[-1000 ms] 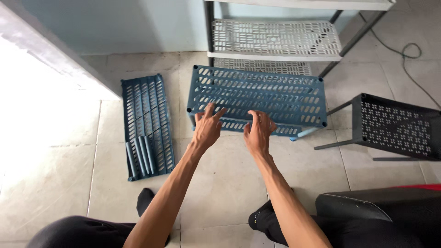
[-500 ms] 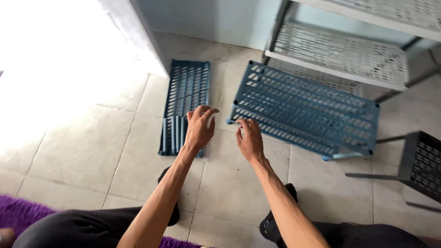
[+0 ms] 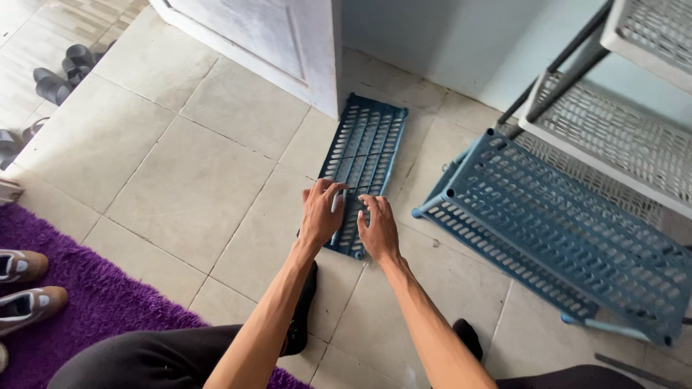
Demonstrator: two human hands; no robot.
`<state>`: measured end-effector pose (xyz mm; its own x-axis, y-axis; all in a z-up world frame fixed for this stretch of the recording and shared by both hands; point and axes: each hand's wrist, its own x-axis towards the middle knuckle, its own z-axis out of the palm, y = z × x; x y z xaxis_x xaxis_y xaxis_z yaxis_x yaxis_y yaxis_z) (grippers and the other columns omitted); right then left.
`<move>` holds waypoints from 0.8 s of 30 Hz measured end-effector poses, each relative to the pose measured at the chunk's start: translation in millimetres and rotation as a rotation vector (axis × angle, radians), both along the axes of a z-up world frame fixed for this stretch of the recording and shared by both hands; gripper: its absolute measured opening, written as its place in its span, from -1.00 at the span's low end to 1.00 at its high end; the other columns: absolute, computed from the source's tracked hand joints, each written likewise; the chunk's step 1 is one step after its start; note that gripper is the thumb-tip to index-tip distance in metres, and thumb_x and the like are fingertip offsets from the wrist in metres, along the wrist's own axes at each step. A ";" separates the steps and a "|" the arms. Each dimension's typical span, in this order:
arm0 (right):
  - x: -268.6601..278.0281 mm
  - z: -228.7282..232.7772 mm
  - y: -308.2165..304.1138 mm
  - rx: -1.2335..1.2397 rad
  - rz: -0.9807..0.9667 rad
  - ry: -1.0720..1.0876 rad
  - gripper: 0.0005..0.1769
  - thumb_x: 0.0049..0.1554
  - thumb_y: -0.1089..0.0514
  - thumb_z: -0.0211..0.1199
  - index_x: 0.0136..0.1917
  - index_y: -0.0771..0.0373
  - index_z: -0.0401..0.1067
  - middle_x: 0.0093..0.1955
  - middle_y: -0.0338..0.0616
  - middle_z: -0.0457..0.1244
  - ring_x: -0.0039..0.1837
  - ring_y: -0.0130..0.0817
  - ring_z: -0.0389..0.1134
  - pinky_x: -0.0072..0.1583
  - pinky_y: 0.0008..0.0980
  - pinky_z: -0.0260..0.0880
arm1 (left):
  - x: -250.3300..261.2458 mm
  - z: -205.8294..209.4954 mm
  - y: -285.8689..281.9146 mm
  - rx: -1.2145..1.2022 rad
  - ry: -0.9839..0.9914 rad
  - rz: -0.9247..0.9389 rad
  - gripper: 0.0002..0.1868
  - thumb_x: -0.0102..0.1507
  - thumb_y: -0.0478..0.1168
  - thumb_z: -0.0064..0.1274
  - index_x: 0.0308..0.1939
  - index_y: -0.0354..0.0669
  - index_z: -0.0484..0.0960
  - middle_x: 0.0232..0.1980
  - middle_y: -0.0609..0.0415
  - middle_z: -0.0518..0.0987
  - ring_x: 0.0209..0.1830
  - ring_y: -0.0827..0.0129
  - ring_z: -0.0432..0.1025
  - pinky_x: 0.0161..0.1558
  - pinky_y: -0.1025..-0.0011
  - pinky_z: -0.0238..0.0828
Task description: The person kneels on the tiled floor assembling a blue plastic shoe rack. They insert cylindrical tube connectors into the holes of perforated rack panels, attach leg tubes to a panel, press the parts together by hand, and stack the panels and tubes as the rack takes shape.
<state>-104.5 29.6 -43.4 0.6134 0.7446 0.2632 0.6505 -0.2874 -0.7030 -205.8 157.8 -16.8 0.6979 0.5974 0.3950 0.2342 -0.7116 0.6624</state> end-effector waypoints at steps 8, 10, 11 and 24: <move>-6.3 -68.2 38.7 -0.117 -0.009 0.140 -0.45 0.13 0.25 0.27 0.38 0.22 0.29 0.12 0.00 0.25 0.15 -0.09 0.30 0.27 -0.14 0.31 | -15.3 -47.2 30.0 -0.111 0.128 0.091 -0.70 0.22 -0.34 0.10 0.03 -0.03 0.65 -0.02 0.01 0.55 0.03 0.15 0.45 0.06 0.18 0.18; -5.2 -86.0 44.2 -0.145 -0.021 0.176 -0.42 0.11 0.24 0.28 0.40 0.21 0.28 0.14 0.02 0.25 0.14 -0.10 0.32 0.24 -0.15 0.32 | -17.6 -54.4 36.4 -0.129 0.120 0.086 -0.70 0.23 -0.35 0.08 0.04 -0.04 0.64 0.00 0.00 0.55 0.05 0.15 0.45 0.07 0.17 0.17; -4.9 -95.0 46.8 -0.158 -0.026 0.194 -0.40 0.10 0.23 0.29 0.41 0.21 0.27 0.15 0.03 0.25 0.13 -0.10 0.32 0.23 -0.15 0.32 | -18.8 -57.3 39.6 -0.137 0.116 0.084 -0.70 0.23 -0.35 0.07 0.05 -0.05 0.64 0.01 0.00 0.55 0.05 0.15 0.45 0.08 0.17 0.17; -15.1 -170.2 68.4 -0.319 -0.104 0.318 -0.09 0.07 0.14 0.37 0.55 0.29 -0.03 0.30 0.35 0.17 0.30 0.23 0.24 0.27 -0.01 0.28 | -11.4 -66.7 41.3 -0.268 0.157 0.140 -0.69 0.24 -0.33 0.04 0.06 -0.05 0.65 0.02 0.01 0.56 0.06 0.18 0.45 0.09 0.18 0.15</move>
<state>-119.6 98.0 -213.6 0.7024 0.6880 -0.1825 0.3732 -0.5742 -0.7287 -217.2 199.1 -83.5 0.6414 0.7599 0.1057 0.4312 -0.4710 0.7696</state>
